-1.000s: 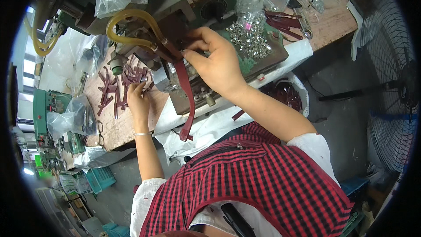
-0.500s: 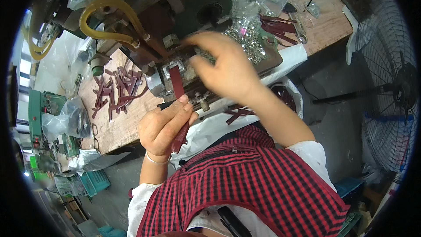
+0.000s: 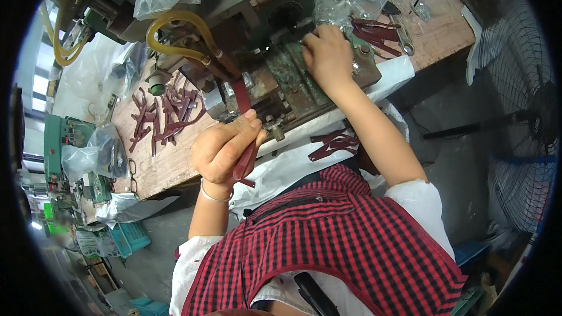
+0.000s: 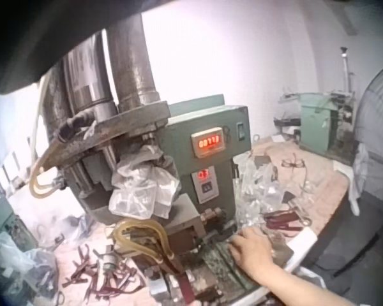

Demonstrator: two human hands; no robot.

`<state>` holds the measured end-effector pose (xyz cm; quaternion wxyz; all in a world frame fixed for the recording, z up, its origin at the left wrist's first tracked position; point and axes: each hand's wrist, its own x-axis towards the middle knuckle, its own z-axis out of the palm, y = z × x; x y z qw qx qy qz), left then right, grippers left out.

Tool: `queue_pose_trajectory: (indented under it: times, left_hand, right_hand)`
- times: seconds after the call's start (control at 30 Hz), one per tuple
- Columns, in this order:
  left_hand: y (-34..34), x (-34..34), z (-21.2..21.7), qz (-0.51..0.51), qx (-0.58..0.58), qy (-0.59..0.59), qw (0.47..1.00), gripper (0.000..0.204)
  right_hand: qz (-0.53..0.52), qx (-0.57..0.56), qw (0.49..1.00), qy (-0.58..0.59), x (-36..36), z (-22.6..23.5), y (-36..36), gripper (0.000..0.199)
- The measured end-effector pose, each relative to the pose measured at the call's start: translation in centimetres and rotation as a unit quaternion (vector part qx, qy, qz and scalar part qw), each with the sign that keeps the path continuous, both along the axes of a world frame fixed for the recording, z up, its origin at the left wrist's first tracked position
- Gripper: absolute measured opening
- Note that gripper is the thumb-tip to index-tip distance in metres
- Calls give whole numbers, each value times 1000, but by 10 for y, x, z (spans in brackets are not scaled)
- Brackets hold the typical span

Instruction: The person repeatedly picks up reddish-brown strap pieces and small metal hardware, inserts the hardware into the strap ends, and uses a press machine to secure them. After processing, the person gathers the finished straps and places them into a white sack.

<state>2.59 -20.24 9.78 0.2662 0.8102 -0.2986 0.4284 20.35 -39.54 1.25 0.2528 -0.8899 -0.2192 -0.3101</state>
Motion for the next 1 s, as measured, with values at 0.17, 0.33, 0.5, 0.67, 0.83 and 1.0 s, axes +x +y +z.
queue_pose_trajectory:
  times: [0.17, 0.33, 0.5, 0.67, 0.83, 1.0]
  left_hand:
    - [22, -51, 8, 102, 74, 64, 990, 29]
    - [95, -98, -11, 314, -73, 59, 945, 14]
    - [145, -56, -4, 371, -24, 184, 910, 16]
    - [180, -21, -82, 483, 202, 274, 807, 16]
    - [186, -18, -111, 490, 60, 234, 838, 15]
    - [172, -17, -96, 364, -139, 184, 902, 9]
  right_hand:
    - [10, -60, 998, 4, -11, -6, -6, 14]
    - [-26, 420, 881, 216, -34, -13, -57, 12]
    - [21, 510, 835, 206, -8, -23, -24, 18]
    - [81, 547, 792, 259, -2, -8, 7, 16]
    - [74, 485, 832, 259, -28, 6, -48, 16]
    - [142, 440, 835, 298, -66, 35, -49, 18]
